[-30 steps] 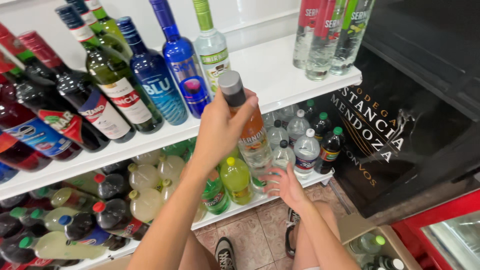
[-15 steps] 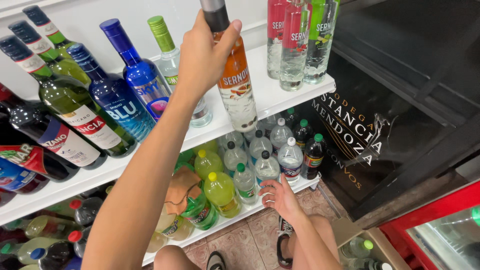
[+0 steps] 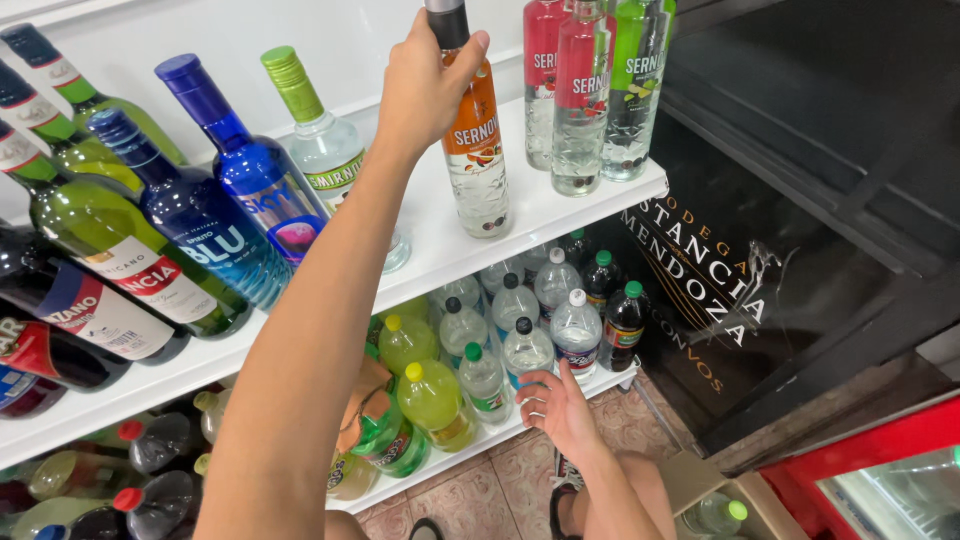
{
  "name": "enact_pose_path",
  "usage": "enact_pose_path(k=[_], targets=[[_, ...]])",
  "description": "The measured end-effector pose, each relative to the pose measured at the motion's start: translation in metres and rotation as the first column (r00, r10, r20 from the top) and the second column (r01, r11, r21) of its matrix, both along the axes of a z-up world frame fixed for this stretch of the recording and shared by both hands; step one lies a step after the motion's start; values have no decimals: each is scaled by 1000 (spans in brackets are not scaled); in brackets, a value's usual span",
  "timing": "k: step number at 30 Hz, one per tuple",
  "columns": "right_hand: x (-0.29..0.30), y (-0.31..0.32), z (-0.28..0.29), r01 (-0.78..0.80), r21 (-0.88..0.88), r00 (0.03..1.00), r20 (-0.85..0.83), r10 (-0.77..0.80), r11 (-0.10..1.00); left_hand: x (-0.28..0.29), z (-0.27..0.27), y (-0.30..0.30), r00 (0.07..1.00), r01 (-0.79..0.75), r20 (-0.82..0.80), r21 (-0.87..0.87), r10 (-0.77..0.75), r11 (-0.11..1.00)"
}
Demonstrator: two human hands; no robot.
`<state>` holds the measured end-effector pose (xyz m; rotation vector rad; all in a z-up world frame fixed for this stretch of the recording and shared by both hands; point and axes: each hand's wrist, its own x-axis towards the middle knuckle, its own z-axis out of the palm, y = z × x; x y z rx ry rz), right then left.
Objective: The person takes various glass bottles of alcohol from a cardboard box on the floor, wipes each bottle with a cloth, and places them onto a storage shelf alongside other beverages.
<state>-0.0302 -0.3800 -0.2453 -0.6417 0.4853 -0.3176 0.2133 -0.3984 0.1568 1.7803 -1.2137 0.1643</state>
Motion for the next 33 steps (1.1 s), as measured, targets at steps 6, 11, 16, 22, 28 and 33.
enact_pose_path(k=[6, 11, 16, 22, 28, 33], targets=[[10, -3, -2, -17, 8, 1000, 12, 16, 1000, 12, -10, -19, 999, 28, -44, 13, -27, 1000], [12, -3, 0, -9, 34, 1000, 20, 8, 999, 20, -13, -31, 998, 18, -55, 19, -17, 1000], [14, -1, 5, -15, 40, 1000, -6, 16, 999, 19, -14, -39, 998, 33, -56, -62, -37, 997], [13, -3, -3, -4, 42, 1000, -6, 5, 999, 5, -18, -31, 977, 8, -213, -67, -22, 998], [6, -6, -4, 26, 46, 1000, -8, -26, 999, -16, -53, -9, 911, -17, -410, 64, 42, 998], [2, -6, -1, 45, 30, 999, -20, -45, 999, -8, -131, 1, 914, -2, -395, 228, 94, 974]])
